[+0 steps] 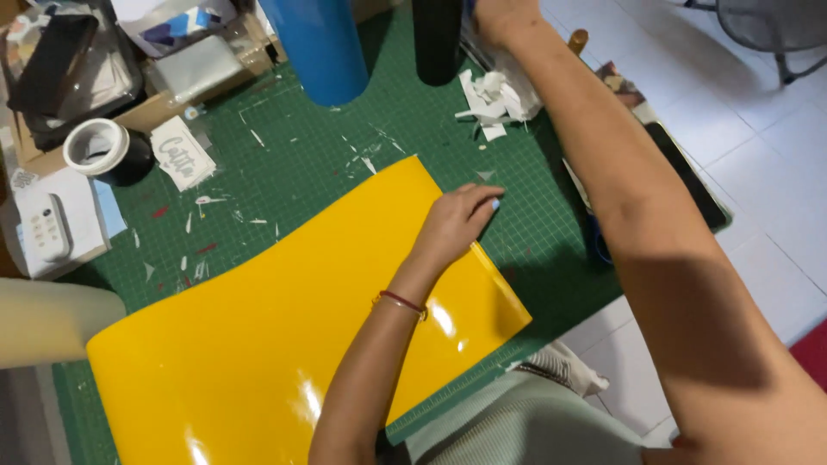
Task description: Preparing vinyl cutouts by peeling backing and handling a large yellow vinyl sheet on a cutting mat.
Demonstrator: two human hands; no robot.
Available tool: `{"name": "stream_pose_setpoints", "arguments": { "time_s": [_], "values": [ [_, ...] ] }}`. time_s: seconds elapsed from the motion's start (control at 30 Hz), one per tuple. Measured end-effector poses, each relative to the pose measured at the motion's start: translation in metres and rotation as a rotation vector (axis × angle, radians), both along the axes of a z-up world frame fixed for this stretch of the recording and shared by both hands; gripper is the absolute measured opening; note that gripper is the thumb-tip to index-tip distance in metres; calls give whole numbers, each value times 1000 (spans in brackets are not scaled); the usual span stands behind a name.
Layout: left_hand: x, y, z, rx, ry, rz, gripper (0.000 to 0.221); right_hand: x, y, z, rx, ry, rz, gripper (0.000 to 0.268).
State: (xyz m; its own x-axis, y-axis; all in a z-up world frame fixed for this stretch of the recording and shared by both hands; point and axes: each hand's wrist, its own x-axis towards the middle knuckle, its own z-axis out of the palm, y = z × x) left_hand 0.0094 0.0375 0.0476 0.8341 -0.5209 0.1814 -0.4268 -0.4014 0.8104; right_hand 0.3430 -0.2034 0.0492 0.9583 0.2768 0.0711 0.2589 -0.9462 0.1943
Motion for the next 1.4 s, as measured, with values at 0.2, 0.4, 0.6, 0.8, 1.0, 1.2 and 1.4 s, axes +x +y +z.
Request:
{"name": "stream_pose_setpoints", "arguments": {
  "time_s": [0.2, 0.4, 0.6, 0.8, 1.0, 1.2, 1.4],
  "values": [
    [6, 7, -10, -214, 194, 54, 28, -16, 47, 6, -59, 251, -247, 26],
    [5, 7, -13, -247, 255, 71, 27, -9, 56, 8, -35, 363, -285, 12],
    [5, 7, -15, -270, 247, 60, 28, -6, 58, 9, -83, 345, -310, 21],
    [3, 7, -16, -267, 243, 61, 27, -1, 62, -6, -214, 307, -334, 21],
    [4, 7, -15, -273, 241, 57, 27, -9, 68, 7, -258, 339, -321, 39],
    [3, 8, -12, -261, 235, 56, 28, -10, 56, 28, -70, 386, -340, 56],
    [3, 7, -11, -216, 226, 67, 28, -19, 13, 61, 237, 287, -353, 34]
  ]
}}
